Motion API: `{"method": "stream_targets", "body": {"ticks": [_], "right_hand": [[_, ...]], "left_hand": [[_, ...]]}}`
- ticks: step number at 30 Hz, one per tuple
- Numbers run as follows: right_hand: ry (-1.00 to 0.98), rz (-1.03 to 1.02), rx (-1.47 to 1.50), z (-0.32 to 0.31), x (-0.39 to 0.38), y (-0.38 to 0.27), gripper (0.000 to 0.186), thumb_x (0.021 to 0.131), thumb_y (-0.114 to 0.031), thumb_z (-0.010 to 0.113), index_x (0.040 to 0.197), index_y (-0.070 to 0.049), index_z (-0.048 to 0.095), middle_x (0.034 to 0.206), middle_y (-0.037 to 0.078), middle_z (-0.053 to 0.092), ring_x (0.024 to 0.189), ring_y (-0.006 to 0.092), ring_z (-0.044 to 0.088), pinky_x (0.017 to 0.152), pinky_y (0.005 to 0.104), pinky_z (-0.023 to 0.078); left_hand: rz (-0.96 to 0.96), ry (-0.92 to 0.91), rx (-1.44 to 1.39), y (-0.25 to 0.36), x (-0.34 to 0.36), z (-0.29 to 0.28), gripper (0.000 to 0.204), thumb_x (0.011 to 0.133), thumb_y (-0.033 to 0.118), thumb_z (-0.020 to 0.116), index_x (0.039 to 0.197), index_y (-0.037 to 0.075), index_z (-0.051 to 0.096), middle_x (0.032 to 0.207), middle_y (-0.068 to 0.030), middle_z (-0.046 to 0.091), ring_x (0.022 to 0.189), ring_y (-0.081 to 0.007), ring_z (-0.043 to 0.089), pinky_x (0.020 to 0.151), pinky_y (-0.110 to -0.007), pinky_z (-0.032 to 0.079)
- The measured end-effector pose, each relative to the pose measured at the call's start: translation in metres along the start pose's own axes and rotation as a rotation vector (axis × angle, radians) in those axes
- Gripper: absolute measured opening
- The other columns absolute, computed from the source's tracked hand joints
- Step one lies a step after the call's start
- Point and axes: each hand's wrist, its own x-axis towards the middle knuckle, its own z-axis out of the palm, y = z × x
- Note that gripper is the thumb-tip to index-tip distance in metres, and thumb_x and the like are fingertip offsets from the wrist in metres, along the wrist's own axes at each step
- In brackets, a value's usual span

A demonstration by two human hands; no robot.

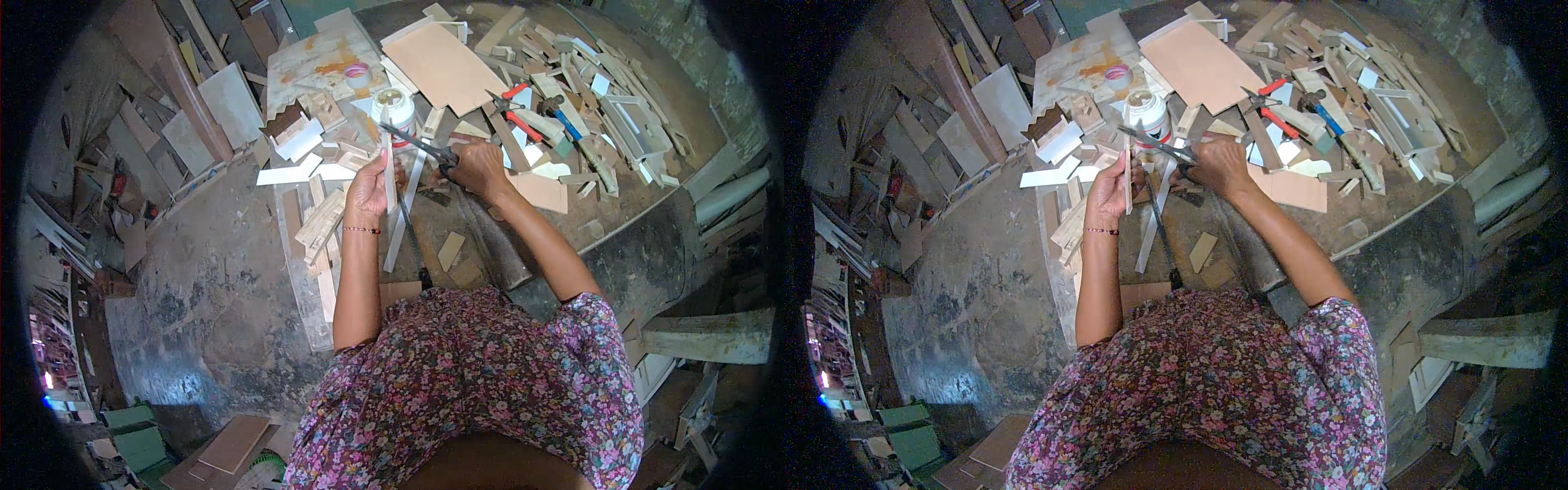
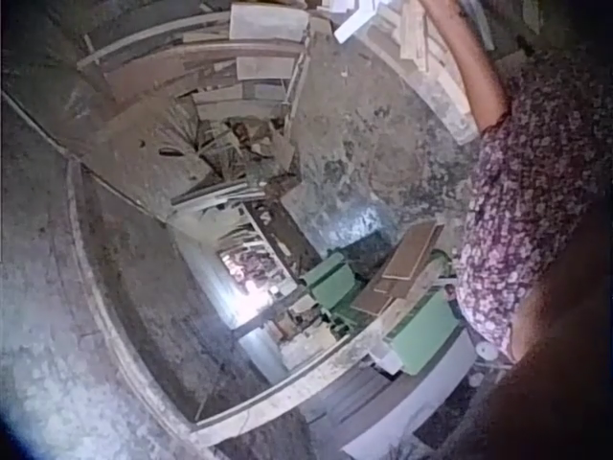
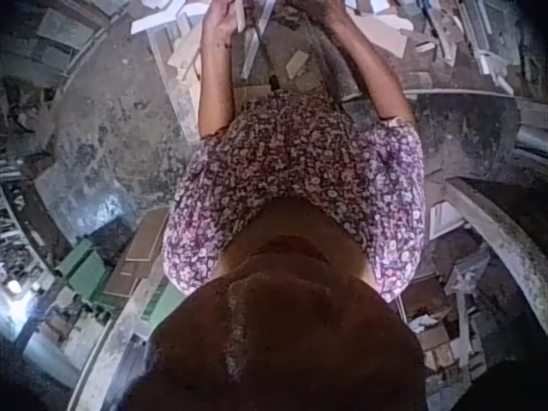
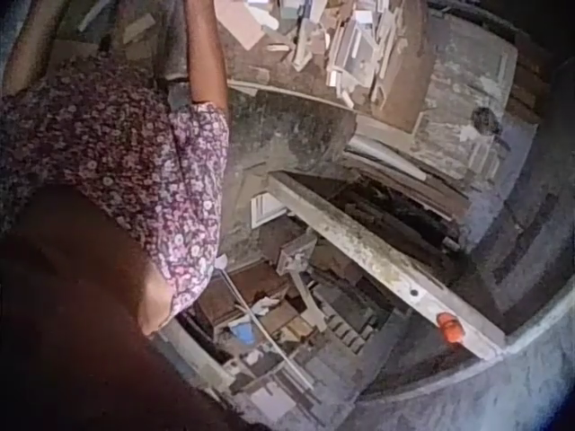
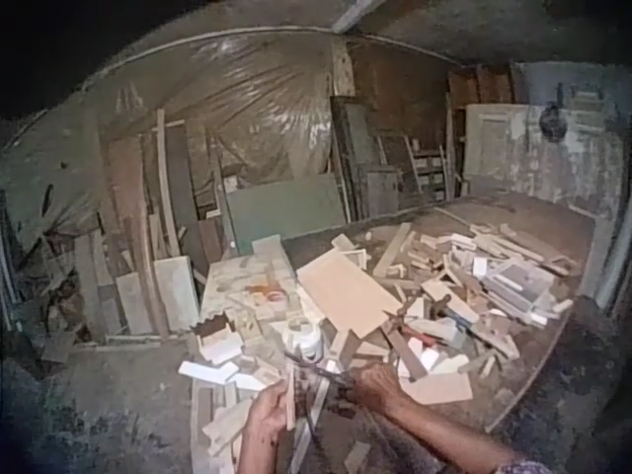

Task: The person cuts thin strips of wood using a hand saw and scissors.

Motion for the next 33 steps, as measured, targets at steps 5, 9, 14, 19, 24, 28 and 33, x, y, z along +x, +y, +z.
{"method": "stream_targets", "body": {"ticks": [5,9,14,19,24,28,33], "right_hand": [[0.082,-0.092,-0.013,-0.006,-0.002,-0.004,0.032,0.052,-0.027,0.066,0.072,-0.005,0.057,0.069,0.013,0.058,0.074,0.0308,0.056,0.065,0.0379,0.046],[0.045,-0.161,-0.082,-0.006,-0.002,-0.002,0.034,0.052,-0.028,0.067,0.074,-0.005,0.057,0.068,0.012,0.058,0.075,0.0299,0.056,0.065,0.0378,0.046],[0.142,-0.144,-0.115,-0.003,0.001,-0.008,0.028,0.056,-0.030,0.067,0.061,-0.005,0.057,0.058,0.013,0.056,0.063,0.0283,0.058,0.052,0.0372,0.045],[0.060,-0.050,0.263,0.004,0.007,-0.010,0.027,0.063,-0.029,0.066,0.059,-0.004,0.058,0.053,0.012,0.053,0.050,0.0224,0.053,0.049,0.0334,0.042],[-0.125,0.027,0.940,0.001,0.006,-0.035,0.022,0.070,-0.023,0.065,0.067,-0.002,0.061,0.053,0.001,0.053,0.050,0.0065,0.047,0.055,0.0228,0.042],[-0.119,-0.005,1.139,0.007,0.005,-0.038,0.022,0.069,-0.020,0.064,0.065,0.002,0.060,0.055,-0.001,0.052,0.055,0.0049,0.044,0.049,0.0229,0.037],[-0.233,0.058,1.152,-0.011,0.000,-0.049,0.017,0.069,-0.015,0.062,0.068,0.002,0.061,0.058,-0.001,0.053,0.056,0.0048,0.045,0.051,0.0215,0.039]], "left_hand": [[0.004,0.013,-0.037,-0.001,0.001,-0.003,0.015,0.082,0.015,0.049,0.084,0.000,0.047,0.063,-0.0040,0.043,0.053,-0.0125,0.041,0.047,-0.020,0.040],[0.041,0.093,0.048,-0.004,0.002,0.004,0.018,0.082,0.017,0.048,0.085,-0.001,0.047,0.065,-0.0050,0.044,0.056,-0.0135,0.043,0.050,-0.020,0.041],[-0.030,-0.127,-0.038,-0.001,0.001,-0.009,0.018,0.083,0.017,0.047,0.087,-0.001,0.047,0.066,-0.0051,0.045,0.057,-0.0136,0.043,0.052,-0.021,0.041],[-0.064,-0.183,-0.151,-0.002,0.003,-0.003,0.013,0.081,0.016,0.049,0.086,0.004,0.048,0.065,-0.0022,0.047,0.055,-0.0120,0.045,0.050,-0.022,0.041],[-0.009,-0.092,-0.134,-0.001,0.006,-0.014,0.018,0.083,0.016,0.046,0.090,-0.001,0.048,0.071,-0.0068,0.051,0.061,-0.0162,0.050,0.058,-0.024,0.045],[0.111,0.120,0.039,-0.007,0.004,0.012,0.019,0.081,0.013,0.049,0.096,0.001,0.048,0.076,-0.0073,0.053,0.067,-0.0188,0.053,0.067,-0.032,0.047],[0.117,0.066,0.110,-0.006,0.012,-0.005,0.025,0.081,0.017,0.050,0.100,0.000,0.047,0.083,-0.0100,0.055,0.073,-0.0210,0.054,0.075,-0.036,0.045]]}}
